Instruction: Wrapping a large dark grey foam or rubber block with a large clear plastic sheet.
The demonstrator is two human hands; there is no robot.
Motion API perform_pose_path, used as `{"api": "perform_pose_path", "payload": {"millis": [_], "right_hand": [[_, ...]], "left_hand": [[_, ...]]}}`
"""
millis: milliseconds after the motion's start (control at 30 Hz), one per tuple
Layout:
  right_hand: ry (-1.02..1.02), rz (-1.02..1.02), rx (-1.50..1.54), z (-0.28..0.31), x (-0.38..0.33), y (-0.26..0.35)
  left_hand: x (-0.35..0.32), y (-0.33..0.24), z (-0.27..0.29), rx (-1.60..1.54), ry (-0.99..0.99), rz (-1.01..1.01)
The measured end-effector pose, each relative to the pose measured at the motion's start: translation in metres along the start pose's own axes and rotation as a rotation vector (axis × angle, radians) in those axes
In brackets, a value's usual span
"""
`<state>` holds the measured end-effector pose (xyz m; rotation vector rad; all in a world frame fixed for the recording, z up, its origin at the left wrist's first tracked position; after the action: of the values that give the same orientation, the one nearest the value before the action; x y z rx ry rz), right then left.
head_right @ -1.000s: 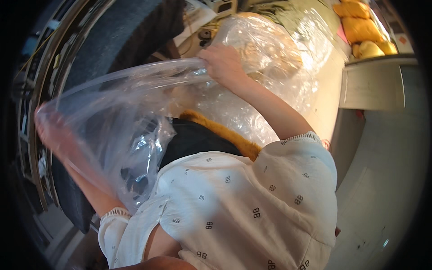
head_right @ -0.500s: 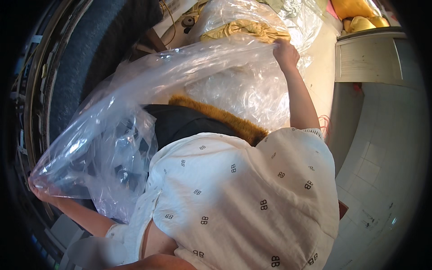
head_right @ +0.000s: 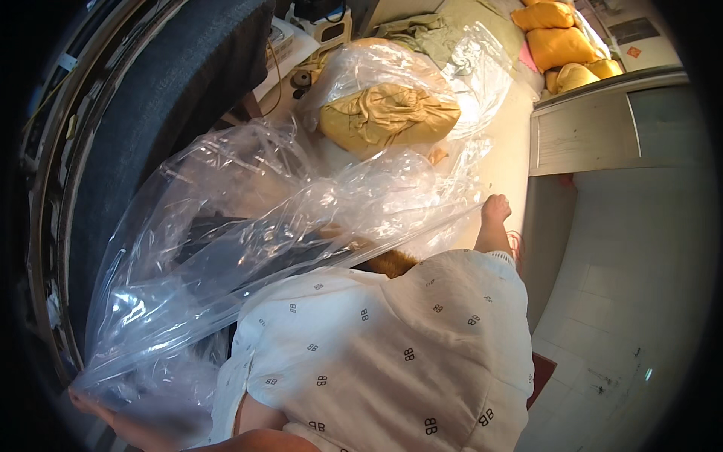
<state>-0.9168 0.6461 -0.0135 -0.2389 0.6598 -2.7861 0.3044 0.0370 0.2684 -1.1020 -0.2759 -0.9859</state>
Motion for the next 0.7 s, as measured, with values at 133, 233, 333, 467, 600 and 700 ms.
{"api": "perform_pose_path", "payload": {"millis": [133, 233, 333, 467, 600, 700], "right_hand": [[-0.021, -0.132, -0.042, 0.121, 0.118, 0.016], [-0.213, -0.114, 0.113, 0.258, 0.231, 0.096], [0.087, 0.328, 1.037, 0.371, 0.368, 0.249], [0.040, 0.740, 2.160, 0.601, 0.373, 0.339], [-0.843, 1.106, 1.986, 0.681, 0.053, 0.366], [-1.133, 1.420, 0.921, 0.592, -0.004, 0.502]], "left_hand": [[0.003, 0.025, 0.004, 0.311, 0.011, -0.349], [-0.055, -0.041, -0.019, 0.296, 0.062, -0.323], [-0.099, -0.065, -0.004, 0.360, 0.103, -0.234], [-0.135, -0.048, 0.022, 0.411, 0.093, -0.080], [-0.152, 0.035, 0.087, 0.471, 0.107, 0.053], [-0.134, 0.168, 0.151, 0.495, 0.184, 0.118]]}}
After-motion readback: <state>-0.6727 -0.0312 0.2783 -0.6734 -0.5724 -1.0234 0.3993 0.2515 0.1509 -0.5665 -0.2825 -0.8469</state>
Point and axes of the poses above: each hand's wrist, its own x-axis towards the middle knuckle, its own z-axis out of the back of the hand, y = z × x, the point moved 10 cm from there along x, towards the middle knuckle, and after that the axes turned 12 degrees about -y, right-handed, at the moved point
